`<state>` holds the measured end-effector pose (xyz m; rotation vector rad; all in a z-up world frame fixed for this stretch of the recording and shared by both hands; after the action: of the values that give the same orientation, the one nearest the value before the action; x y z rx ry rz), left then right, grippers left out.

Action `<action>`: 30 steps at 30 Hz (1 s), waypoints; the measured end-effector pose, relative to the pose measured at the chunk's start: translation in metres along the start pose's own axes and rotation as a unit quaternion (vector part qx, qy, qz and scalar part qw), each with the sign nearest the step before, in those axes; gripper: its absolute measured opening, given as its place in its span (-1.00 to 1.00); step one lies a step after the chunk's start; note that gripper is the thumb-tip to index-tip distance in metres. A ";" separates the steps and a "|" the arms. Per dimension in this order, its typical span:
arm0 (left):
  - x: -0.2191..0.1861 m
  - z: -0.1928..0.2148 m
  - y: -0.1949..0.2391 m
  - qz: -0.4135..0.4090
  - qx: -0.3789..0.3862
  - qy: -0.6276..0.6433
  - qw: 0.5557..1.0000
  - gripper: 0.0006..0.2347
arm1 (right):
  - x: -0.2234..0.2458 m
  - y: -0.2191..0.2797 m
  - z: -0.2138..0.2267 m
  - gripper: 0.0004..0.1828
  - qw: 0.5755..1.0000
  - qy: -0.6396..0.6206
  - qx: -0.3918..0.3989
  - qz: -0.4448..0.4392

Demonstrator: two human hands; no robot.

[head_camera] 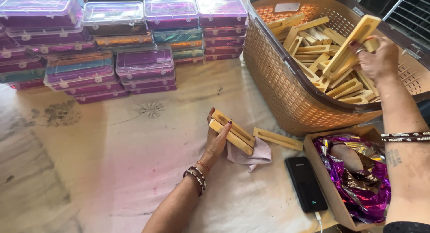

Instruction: The person places purple foil-wrapped items into a clear plastic box, closes the lid, and sets it aside before wiping wooden pieces with a cloth and stacking them.

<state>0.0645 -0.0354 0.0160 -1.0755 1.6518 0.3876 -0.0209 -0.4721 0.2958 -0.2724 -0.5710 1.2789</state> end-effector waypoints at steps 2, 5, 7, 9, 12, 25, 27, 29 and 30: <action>-0.001 0.001 0.000 -0.008 -0.007 0.006 1.000 -0.29 | 0.003 0.013 0.007 -0.48 0.946 -0.288 0.009 -0.149; -0.001 0.003 -0.001 0.002 -0.010 0.002 1.000 -0.27 | -0.005 0.013 0.011 -0.47 0.924 -0.359 -0.013 -0.128; -0.003 0.003 -0.001 0.000 -0.006 -0.012 1.000 -0.25 | 0.000 0.014 0.016 -0.48 0.915 -0.383 -0.021 -0.123; -0.003 0.002 -0.002 -0.003 -0.002 -0.025 1.000 -0.23 | 0.000 0.015 0.019 -0.49 0.905 -0.407 -0.029 -0.118; -0.002 0.001 -0.001 0.001 0.000 -0.018 1.000 -0.21 | -0.013 0.014 0.018 -0.47 0.876 -0.462 -0.049 -0.129; -0.008 0.002 0.000 0.014 0.004 -0.032 0.999 -0.27 | -0.047 0.014 0.010 -0.52 0.841 -0.519 -0.063 -0.141; -0.005 0.004 -0.001 0.002 0.009 -0.037 0.999 -0.31 | -0.047 0.014 0.010 -0.54 0.841 -0.520 -0.063 -0.135; -0.001 0.003 -0.003 -0.004 0.028 -0.002 1.000 -0.39 | -0.044 0.013 0.012 -0.53 0.841 -0.525 -0.064 -0.116; -0.002 0.004 -0.003 -0.004 0.027 -0.002 1.000 -0.39 | -0.041 0.015 0.013 -0.53 0.841 -0.525 -0.064 -0.116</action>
<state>0.0694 -0.0337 0.0172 -1.0402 1.6439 0.3374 -0.0472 -0.5082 0.2890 0.4357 -1.5782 1.0719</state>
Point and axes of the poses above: each hand's wrist, its own y-axis away from the middle knuckle, its own z-axis out of the back of the hand, x = y × z, the point moved 8 cm from there along -y, towards the middle knuckle, and after that the axes turned 11 degrees about x, right-handed, at the moved point
